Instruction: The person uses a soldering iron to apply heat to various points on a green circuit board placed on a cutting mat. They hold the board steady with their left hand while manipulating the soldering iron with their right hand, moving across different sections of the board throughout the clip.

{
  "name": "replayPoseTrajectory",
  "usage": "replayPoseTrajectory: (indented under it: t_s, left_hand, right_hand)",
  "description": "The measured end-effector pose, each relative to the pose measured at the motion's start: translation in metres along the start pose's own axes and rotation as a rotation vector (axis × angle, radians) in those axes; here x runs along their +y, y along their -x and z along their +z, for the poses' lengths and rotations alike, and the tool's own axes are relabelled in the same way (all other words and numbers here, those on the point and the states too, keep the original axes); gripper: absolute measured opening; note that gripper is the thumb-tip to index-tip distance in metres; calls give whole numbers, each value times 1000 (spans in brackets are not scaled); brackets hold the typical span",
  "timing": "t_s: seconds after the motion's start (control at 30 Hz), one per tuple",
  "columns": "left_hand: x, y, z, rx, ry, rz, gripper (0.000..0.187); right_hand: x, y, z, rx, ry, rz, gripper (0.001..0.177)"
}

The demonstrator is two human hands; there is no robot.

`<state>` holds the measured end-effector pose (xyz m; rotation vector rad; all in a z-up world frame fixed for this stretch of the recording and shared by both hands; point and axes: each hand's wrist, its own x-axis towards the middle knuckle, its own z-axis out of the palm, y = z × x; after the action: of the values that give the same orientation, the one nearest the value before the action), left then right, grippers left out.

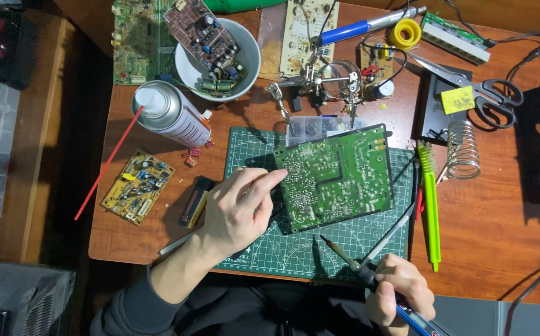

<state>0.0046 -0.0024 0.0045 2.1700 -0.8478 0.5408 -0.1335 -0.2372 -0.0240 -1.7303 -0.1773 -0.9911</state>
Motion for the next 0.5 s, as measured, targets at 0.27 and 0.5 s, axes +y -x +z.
replayPoseTrajectory:
  t_s: [0.27,0.5]
  left_hand:
    - [0,-1,-2,-21,-11,-19,36]
    - [0,3,0,-68,3,-58,36]
  right_hand:
    - [-5,2,11,97,9,23,21]
    - [-3,-3,23,12,-34,-20,18]
